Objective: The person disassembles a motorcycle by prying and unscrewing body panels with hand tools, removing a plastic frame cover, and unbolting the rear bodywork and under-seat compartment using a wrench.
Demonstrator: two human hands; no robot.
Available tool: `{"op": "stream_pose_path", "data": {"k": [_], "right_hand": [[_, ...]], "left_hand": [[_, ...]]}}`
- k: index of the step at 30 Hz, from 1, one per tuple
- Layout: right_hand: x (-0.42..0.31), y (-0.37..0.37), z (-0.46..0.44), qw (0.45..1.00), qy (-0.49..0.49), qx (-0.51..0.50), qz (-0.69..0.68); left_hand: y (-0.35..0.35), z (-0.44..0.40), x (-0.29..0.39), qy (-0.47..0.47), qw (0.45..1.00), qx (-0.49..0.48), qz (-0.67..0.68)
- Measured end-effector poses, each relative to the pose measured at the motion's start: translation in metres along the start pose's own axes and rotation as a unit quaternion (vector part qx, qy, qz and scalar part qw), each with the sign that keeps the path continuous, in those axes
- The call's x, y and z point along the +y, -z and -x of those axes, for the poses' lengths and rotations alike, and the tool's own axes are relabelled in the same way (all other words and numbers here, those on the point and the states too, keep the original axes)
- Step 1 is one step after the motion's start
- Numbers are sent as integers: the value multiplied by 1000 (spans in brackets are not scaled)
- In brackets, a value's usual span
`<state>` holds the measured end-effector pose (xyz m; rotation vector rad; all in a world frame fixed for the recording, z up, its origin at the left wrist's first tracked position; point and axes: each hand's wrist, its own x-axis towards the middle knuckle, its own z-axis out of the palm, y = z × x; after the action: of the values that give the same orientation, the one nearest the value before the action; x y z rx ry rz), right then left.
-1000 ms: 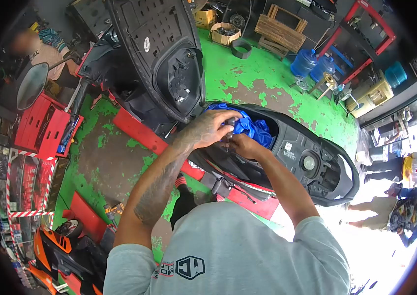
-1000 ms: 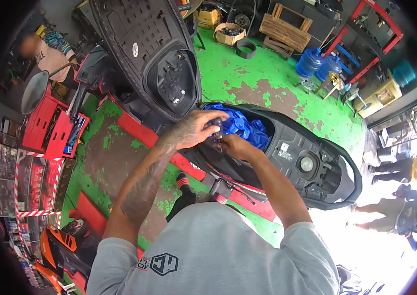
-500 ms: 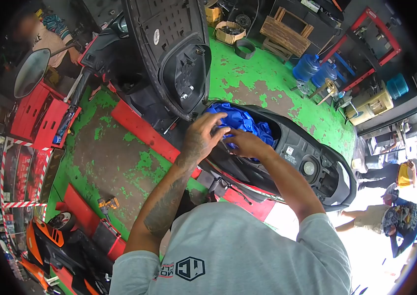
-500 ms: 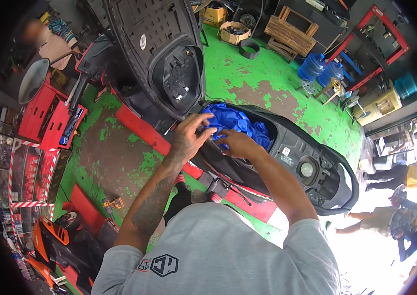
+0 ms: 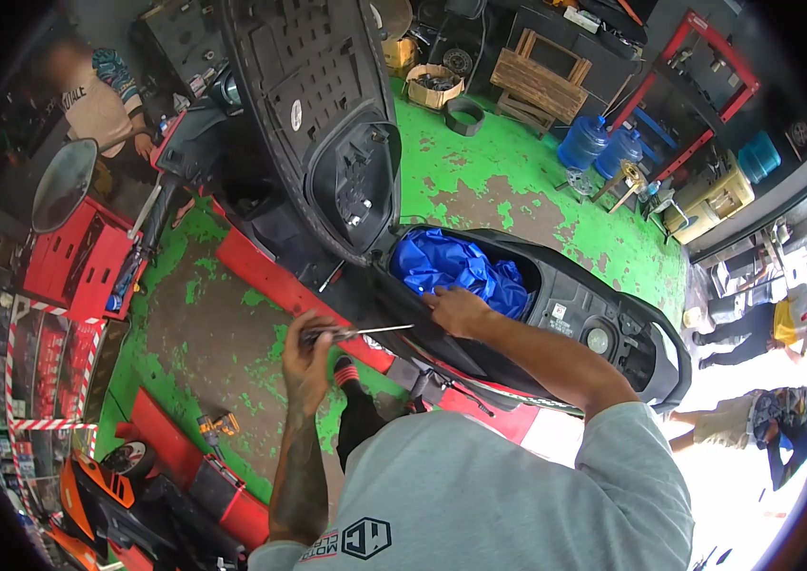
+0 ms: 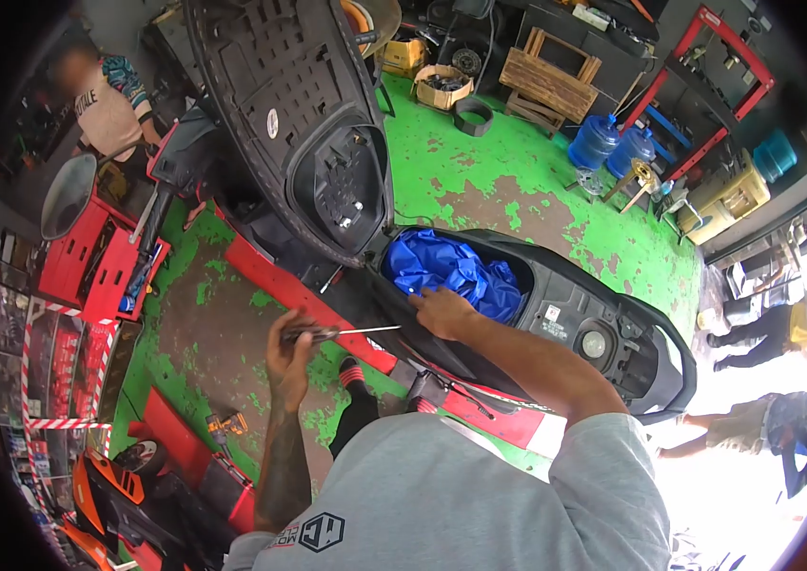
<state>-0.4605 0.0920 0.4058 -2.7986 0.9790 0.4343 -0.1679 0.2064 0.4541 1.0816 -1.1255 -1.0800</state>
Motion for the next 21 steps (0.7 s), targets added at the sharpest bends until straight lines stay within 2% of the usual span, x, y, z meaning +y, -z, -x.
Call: {"op": "stream_pose_path", "data": {"k": [2, 4, 6, 7, 8, 9, 10, 12, 13, 14, 15, 16, 17, 18, 19, 20, 21], "right_hand": [[-7, 10, 2, 999, 29, -13, 0], [-4, 15, 5, 998, 56, 39, -18], [0, 24, 8, 975, 6, 78, -206], [6, 18, 8, 975, 6, 86, -206], [13, 5, 10, 889, -91, 172, -415], [25, -8, 9, 745, -174, 245, -596], [43, -20, 11, 564, -201, 215, -771], [63, -33, 16, 357, -270, 269, -853], [78, -32, 18, 324, -296, 251, -863], [88, -33, 18, 313, -286, 301, -854], [113, -49, 20, 321, -157, 316, -879], [123, -38, 15, 269, -173, 338, -885], [133, -29, 14, 277, -207, 358, -867], [143, -24, 13, 284, -245, 381, -845], [154, -21, 8, 347, -292, 393, -800], [164, -24, 5, 404, -340, 404, -747], [182, -39, 2, 461, -327, 399, -722]], "left_hand": [[19, 13, -1, 32, 995, 95, -7], [31, 20, -2, 28, 993, 111, -17], [37, 23, 1, 23, 991, 126, -28], [36, 23, 4, 18, 988, 152, -27], [34, 22, 7, 13, 984, 178, -27], [30, 21, 8, 2, 983, 180, -32], [25, 21, 9, -9, 980, 188, -58], [20, 18, 17, -21, 977, 198, -72], [15, 14, 19, -19, 979, 193, -55], [14, 8, 16, -11, 980, 197, -17], [11, 4, 12, 1, 980, 198, 25], [4, -3, 12, 11, 973, 197, 120], [-5, -9, 14, 23, 958, 188, 216], [-14, -15, 17, 6, 966, 149, 211], [-23, -26, 19, -10, 973, 107, 205], [-31, -40, 17, -15, 973, 111, 200], [-41, -55, 15, -22, 970, 10, 241]]}}
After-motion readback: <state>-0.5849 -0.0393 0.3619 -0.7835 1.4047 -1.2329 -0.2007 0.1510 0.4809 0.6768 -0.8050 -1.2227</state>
